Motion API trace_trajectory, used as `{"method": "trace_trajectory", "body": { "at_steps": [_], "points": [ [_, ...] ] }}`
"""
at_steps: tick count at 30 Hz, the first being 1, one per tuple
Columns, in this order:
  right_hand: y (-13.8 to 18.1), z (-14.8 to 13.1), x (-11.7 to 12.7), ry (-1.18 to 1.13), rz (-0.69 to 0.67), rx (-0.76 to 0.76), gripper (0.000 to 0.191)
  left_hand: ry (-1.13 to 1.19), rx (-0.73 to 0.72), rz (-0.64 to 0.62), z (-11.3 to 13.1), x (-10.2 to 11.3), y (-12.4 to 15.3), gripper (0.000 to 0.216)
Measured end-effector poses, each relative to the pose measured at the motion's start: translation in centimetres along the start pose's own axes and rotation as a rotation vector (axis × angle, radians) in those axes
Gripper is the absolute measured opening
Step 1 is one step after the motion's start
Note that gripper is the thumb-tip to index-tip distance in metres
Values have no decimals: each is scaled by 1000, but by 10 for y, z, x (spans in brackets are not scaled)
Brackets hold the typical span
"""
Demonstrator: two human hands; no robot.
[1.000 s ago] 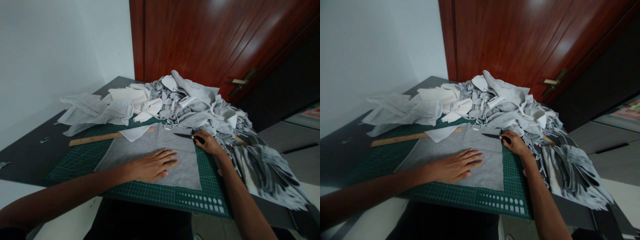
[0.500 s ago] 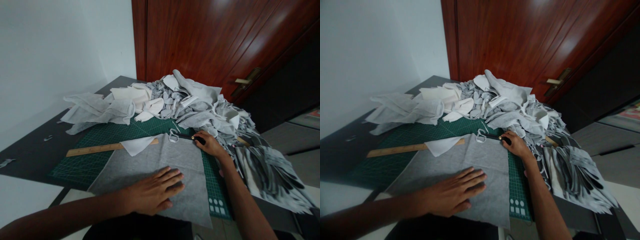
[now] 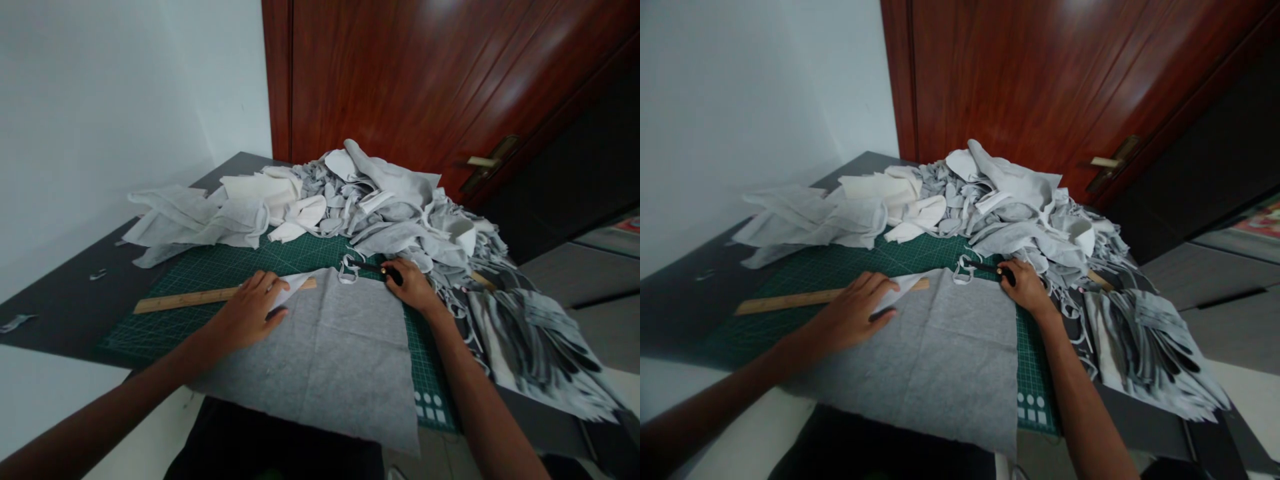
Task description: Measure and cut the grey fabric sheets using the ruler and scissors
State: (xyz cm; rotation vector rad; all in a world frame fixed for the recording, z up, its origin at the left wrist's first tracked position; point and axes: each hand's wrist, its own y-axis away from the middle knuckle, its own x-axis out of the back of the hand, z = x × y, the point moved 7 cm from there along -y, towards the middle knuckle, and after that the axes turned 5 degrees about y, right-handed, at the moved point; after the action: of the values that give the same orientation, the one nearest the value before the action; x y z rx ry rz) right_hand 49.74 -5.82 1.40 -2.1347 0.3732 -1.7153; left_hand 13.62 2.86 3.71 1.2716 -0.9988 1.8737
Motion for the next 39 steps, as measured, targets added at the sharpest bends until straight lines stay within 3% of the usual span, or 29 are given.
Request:
{"method": "trace_trajectory", "body": {
  "at_steps": [9,15,19,21,23,25,29,34,39],
  "points": [
    [-1,-6,-2,-15,-16,-10,28,-21,52,-14,-18,10,-8,16],
    [0,-5,-1,-23,0,-19,28,-278,257,78,-55,54,-23,31],
    [1,-5,-3,-20,1,-12,29,-264,350,198,-70,75,-24,35],
    [1,-4,-3,-13,6,-6,28,-171,248,184,-60,70,-24,34],
    [0,-4,-3,-7,12,0,28,-91,104,66,-45,52,-22,32],
    [0,-5,-3,-6,12,4,28,-101,49,-57,-38,32,-16,31],
    [0,-5,-3,-7,8,-4,28,-163,146,-88,-55,15,5,27],
    [0,-3,-4,17,6,-1,29,-1,172,-25,-79,20,36,34],
    [-1,-1,-5,19,13,-11,28,37,234,16,-81,28,51,35]
  ]
}}
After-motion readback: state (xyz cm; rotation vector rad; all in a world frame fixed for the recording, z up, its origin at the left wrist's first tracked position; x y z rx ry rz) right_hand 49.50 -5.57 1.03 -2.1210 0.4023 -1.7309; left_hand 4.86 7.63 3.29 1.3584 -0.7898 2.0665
